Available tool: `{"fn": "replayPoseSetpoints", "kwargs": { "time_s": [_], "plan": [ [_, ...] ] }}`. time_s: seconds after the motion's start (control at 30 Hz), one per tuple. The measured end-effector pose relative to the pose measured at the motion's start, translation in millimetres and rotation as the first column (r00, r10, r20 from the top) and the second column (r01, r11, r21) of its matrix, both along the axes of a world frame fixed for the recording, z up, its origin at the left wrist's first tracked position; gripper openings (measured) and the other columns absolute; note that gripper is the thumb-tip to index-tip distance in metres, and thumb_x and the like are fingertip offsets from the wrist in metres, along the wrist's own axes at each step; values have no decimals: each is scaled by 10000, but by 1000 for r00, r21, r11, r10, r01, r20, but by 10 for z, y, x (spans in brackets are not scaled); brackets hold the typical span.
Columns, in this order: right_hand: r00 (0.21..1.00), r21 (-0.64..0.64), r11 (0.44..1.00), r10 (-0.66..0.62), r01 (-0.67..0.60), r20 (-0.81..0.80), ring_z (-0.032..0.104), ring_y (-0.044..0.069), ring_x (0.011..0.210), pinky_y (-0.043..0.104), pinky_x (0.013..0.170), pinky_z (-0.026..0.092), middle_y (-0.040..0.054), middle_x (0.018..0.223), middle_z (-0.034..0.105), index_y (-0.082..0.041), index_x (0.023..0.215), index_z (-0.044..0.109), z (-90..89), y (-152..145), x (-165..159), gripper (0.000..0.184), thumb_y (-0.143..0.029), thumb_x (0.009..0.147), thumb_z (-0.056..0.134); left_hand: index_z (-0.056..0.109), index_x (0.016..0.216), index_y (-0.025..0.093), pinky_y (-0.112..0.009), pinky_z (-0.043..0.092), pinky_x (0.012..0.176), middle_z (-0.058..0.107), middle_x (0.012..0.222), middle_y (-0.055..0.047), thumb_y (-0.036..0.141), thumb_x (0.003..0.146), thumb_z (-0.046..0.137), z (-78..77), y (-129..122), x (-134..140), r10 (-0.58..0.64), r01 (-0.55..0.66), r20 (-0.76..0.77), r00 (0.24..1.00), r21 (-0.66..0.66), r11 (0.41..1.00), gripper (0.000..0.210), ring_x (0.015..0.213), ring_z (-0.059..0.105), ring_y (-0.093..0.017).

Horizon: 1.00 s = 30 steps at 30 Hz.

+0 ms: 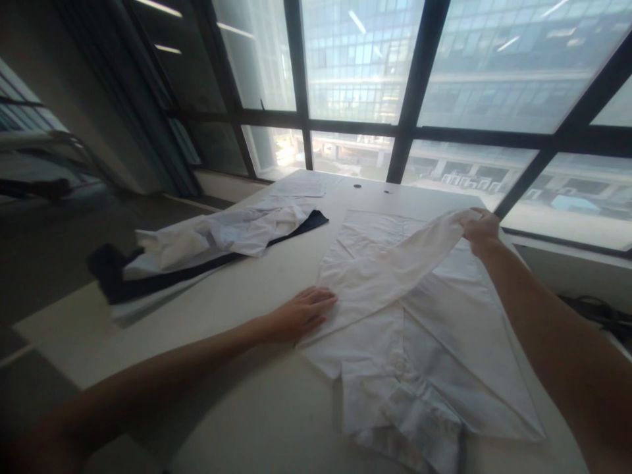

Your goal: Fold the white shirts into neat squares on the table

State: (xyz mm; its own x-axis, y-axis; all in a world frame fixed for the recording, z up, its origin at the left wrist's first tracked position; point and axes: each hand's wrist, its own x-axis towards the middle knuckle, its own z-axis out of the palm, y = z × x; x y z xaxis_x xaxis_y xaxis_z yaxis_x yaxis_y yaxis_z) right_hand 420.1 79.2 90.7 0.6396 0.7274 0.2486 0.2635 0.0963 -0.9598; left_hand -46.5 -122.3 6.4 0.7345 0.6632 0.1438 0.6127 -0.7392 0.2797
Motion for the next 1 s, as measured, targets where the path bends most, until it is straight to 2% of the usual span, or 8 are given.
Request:
{"fn": "replayPoseSetpoints", "kwargs": {
  "time_s": [0.13,0.3,0.53,0.63,0.73,0.8,0.9,1.0],
  "plan": [
    [999,-52,999,1,-4,-48,589,120,679,231,560,505,-13,814,605,-133,1124,660,-95,-42,34,464,74,709,687,614,1250,227,-375,433,1029,627,1208,-93,445,911,655,223,-293,4,1,-1,-20,1000,19,1000,405,1121,578,-248],
    [996,-76,997,16,-22,-84,585,112,666,233,570,510,-21,811,609,-141,1141,636,-191,-20,48,454,42,730,698,581,946,199,-272,463,780,645,962,-43,205,925,554,247,-461,-36,15,-16,-138,990,-7,1000,34,855,592,-182],
    [997,-89,996,-39,33,-69,576,113,659,202,537,490,-31,791,610,-140,1142,638,-416,124,236,498,8,676,733,567,831,218,-265,437,706,627,849,-8,291,982,526,251,-407,-102,-44,38,-146,988,-43,998,172,758,588,-160],
    [995,-169,982,-91,84,-36,571,115,645,196,518,490,-42,767,590,-132,1135,640,-654,121,358,508,-13,650,736,607,911,228,-271,464,744,654,914,-8,351,1002,506,266,-153,-80,96,-96,1,995,-72,993,183,817,619,-166],
    [991,-240,962,-130,128,5,575,124,646,205,516,505,-38,767,588,-115,1148,639,-932,59,447,555,-35,612,755,630,1069,212,-346,479,920,673,1102,-55,291,975,507,196,337,-17,317,-324,182,931,10,946,174,1029,619,-223],
    [988,-247,957,-152,151,17,579,134,655,213,522,514,-20,777,605,-96,1140,644,-1092,13,482,579,-39,578,770,636,1131,185,-409,444,1020,676,1172,-87,270,941,531,110,714,44,383,-402,237,893,35,915,233,1118,595,-265],
    [983,-237,954,-176,181,43,600,153,690,216,556,526,21,804,642,-72,1139,655,-1253,-17,520,580,-64,574,787,652,1135,153,-403,453,1011,706,1101,-104,269,907,545,-28,1159,135,442,-443,260,858,-60,895,277,1060,633,-265],
    [983,-221,958,-173,182,62,629,173,725,224,591,540,56,833,674,-64,1153,660,-1340,6,558,571,-100,599,793,654,1147,151,-340,499,850,714,939,-68,331,904,538,-125,1360,176,468,-429,266,842,-194,882,324,862,664,-224]
  ]
}}
